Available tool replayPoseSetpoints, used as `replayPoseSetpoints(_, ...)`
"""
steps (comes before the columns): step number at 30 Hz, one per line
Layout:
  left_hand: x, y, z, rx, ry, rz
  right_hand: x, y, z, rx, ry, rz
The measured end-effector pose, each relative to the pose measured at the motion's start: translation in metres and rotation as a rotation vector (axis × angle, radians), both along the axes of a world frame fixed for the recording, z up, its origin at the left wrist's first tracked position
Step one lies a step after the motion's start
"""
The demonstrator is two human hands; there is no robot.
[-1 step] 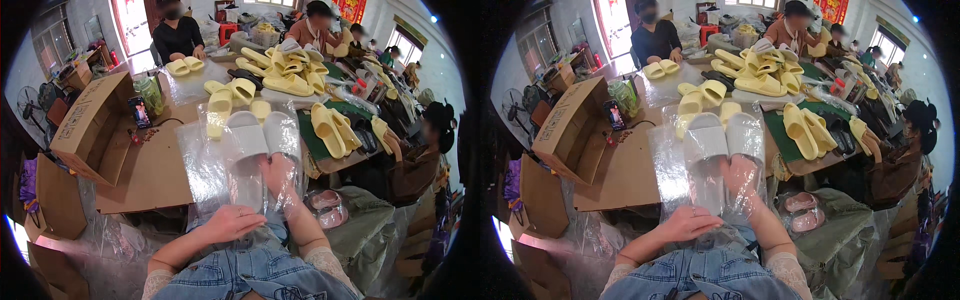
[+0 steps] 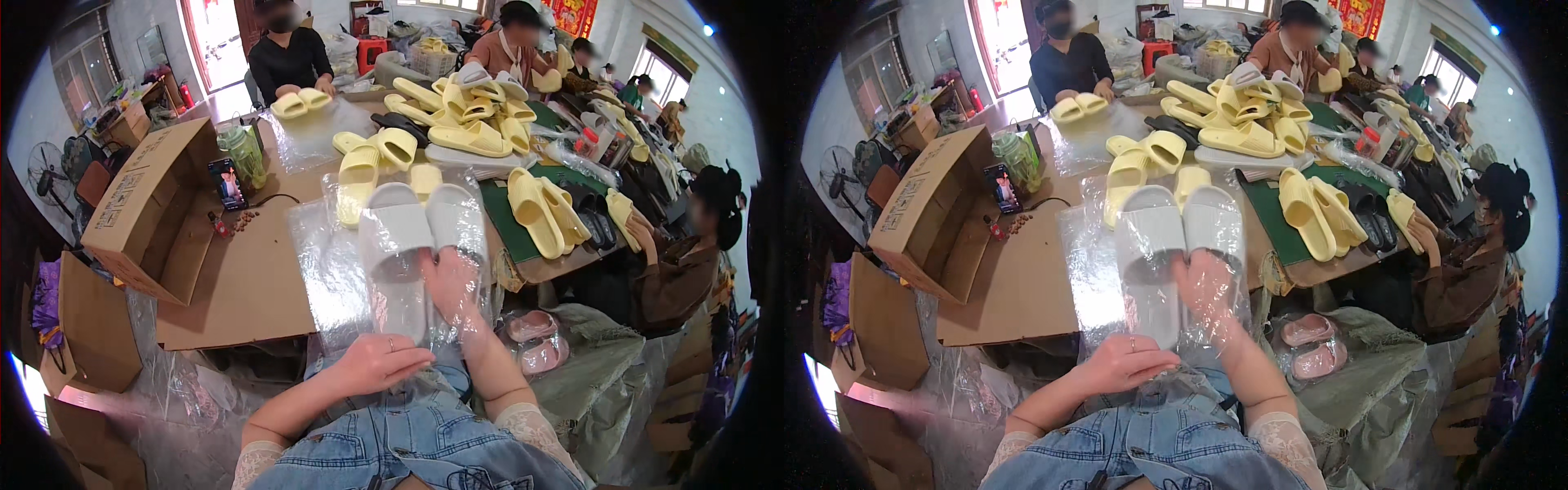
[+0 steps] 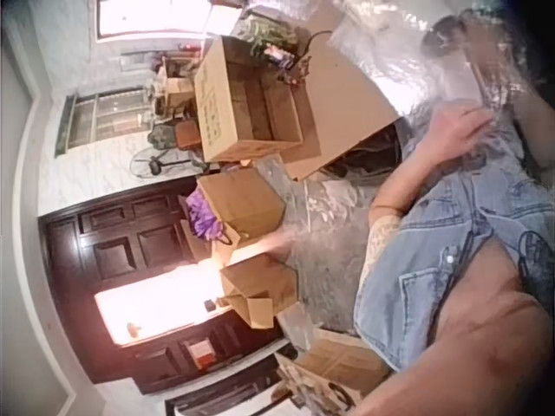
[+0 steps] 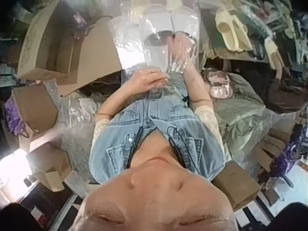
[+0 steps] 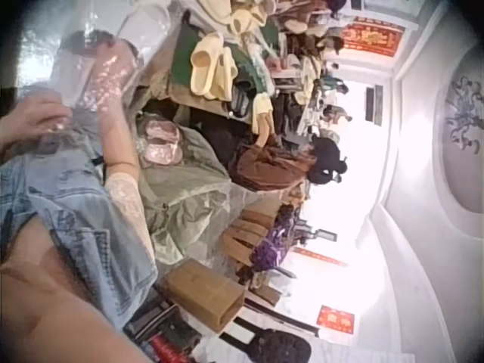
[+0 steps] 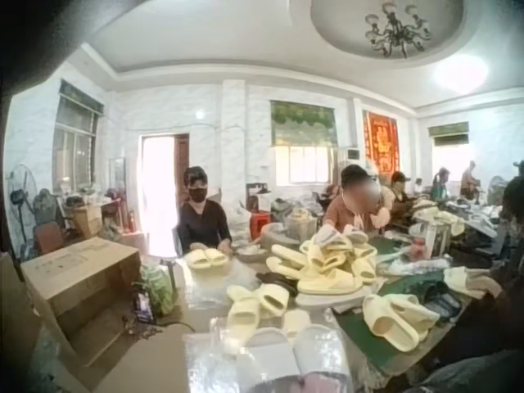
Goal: The person wraps pairs of slippers in clear plastic bags at a workbench. They pick up pairs of yellow, white, and pink slippers, place them into plastic bags, and seal the bags. The wrapped slippers are then placed into a large green sack on the floor.
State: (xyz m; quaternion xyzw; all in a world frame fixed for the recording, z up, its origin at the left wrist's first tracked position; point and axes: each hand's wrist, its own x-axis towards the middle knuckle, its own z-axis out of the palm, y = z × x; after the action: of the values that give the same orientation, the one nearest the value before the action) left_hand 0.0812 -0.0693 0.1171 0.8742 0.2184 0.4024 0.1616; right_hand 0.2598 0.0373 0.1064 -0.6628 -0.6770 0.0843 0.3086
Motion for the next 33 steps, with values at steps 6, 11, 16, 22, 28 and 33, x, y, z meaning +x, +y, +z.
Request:
replayPoseSetpoints(6, -0.015, 0.014, 0.008, 0.007, -0.01, 0.103, -0.042, 0.044, -0.014, -0.044, -0.013, 0.068)
replayPoseSetpoints(11, -0.044, 0.013, 0.012, -0.144, 0.043, 0.235, -0.064, 0.069, -0.034, 0.059, -0.058, 0.125)
replayPoseSetpoints(16, -0.056, 0.019, -0.001, -0.263, 0.004, 0.35, -0.07, 0.091, -0.066, 0.221, -0.04, 0.129)
replayPoseSetpoints(22, -0.059, 0.033, -0.016, -0.428, -0.058, 0.384, -0.067, 0.098, -0.087, 0.002, 0.039, 0.146)
replayPoseSetpoints(28, -0.068, 0.062, -0.025, -0.182, -0.082, 0.549, -0.044, 0.011, -0.074, 0.146, 0.032, 0.351)
replayPoseSetpoints(33, -0.067, 0.09, -0.037, -0.137, 0.077, 0.454, -0.016, -0.053, -0.008, -0.321, 0.406, 0.917)
